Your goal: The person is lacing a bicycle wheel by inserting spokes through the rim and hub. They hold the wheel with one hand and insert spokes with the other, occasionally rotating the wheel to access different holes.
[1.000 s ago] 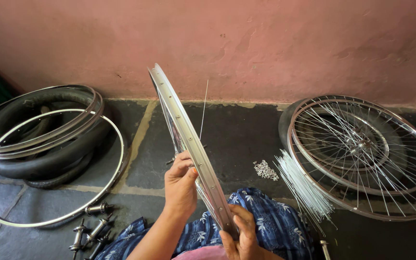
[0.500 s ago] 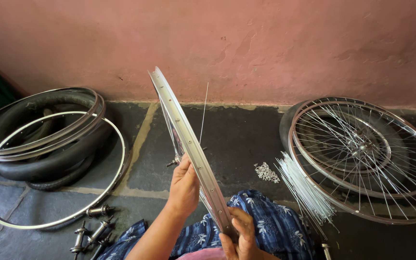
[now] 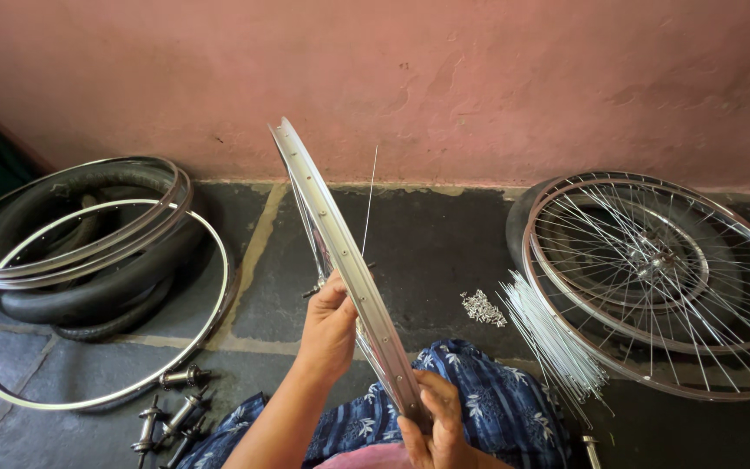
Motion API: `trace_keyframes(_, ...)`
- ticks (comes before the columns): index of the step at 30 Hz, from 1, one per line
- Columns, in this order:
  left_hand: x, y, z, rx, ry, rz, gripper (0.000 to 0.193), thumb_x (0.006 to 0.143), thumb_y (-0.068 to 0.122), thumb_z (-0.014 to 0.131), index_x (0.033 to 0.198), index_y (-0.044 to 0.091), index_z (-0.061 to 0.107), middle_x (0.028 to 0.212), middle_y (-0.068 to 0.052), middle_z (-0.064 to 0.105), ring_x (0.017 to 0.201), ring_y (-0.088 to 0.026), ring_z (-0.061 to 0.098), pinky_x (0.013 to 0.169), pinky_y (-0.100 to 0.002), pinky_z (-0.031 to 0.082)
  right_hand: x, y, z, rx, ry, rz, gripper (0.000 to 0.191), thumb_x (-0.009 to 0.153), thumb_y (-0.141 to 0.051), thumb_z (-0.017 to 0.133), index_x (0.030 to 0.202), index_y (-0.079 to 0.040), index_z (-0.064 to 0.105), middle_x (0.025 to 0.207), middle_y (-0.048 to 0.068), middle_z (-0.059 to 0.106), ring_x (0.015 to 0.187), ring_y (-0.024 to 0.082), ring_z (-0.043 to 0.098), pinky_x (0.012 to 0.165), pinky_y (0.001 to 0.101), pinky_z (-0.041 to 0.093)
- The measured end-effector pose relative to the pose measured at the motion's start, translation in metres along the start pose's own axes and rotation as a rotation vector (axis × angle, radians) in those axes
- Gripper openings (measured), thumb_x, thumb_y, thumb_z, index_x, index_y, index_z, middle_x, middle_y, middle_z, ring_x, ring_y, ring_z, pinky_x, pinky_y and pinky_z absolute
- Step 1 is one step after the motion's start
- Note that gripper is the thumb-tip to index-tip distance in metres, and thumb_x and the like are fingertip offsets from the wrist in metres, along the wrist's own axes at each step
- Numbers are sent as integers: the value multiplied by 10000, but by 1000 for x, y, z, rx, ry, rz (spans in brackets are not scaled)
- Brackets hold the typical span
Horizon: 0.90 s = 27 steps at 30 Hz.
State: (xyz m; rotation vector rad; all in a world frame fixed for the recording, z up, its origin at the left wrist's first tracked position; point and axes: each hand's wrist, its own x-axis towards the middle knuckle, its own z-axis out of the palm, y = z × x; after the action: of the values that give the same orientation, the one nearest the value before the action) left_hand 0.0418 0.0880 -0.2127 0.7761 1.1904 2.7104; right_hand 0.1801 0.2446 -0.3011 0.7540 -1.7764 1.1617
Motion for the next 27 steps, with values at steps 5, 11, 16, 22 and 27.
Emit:
trace_keyframes(5, 1, 16, 15, 255, 53, -19, 350, 1041, 192, 555, 1319, 0, 647, 1519, -46, 475, 1390, -153, 414, 1134, -323, 329, 2, -1, 1, 43, -6, 28, 668, 957, 17, 655, 1515, -23, 291, 1413, 326, 465, 1267, 354, 574, 1063, 428, 510)
trace_keyframes(11, -33, 56, 48, 821, 125, 206, 523, 1110, 332, 427, 1540, 35, 415, 1587, -157, 411, 1508, -284, 380, 1232, -394, 300, 17, -7, 17, 138, -46, 70, 697, 993, 18, 695, 1543, -24, 269, 1460, 308, 440, 1328, 397, 542, 1114, 465, 477)
trace_keyframes(16, -66, 65, 49, 662, 236, 6, 988, 793, 48, 684, 1599, 99, 117, 1576, -214, 362, 1251, -290, 498, 868, -324, 526, 37, -21, 39, 163, -476, 45, 695, 882, -154, 754, 1476, -101, 397, 1460, 314, 402, 1306, 464, 492, 1100, 540, 427)
trace_keyframes(22, -76, 140, -26, 590, 284, -17, 994, 654, -109, 470, 1608, 64, 248, 1686, -151, 314, 1415, -305, 511, 908, -282, 507, 25, 5, 49, 226, -495, 232, 487, 959, -110, 684, 1413, -73, 513, 1422, 167, 576, 1363, 375, 528, 1167, 494, 402)
trace_keyframes(27, -80, 162, -61, 410, 158, -48, 1013, 638, -72, 523, 1613, 56, 280, 1713, -177, 287, 1386, -314, 518, 1141, -405, 438, 5, 93, 76, 148, -217, 659, 400, 932, -37, 678, 1321, -89, 603, 1299, 95, 674, 1179, 229, 663, 987, 374, 552)
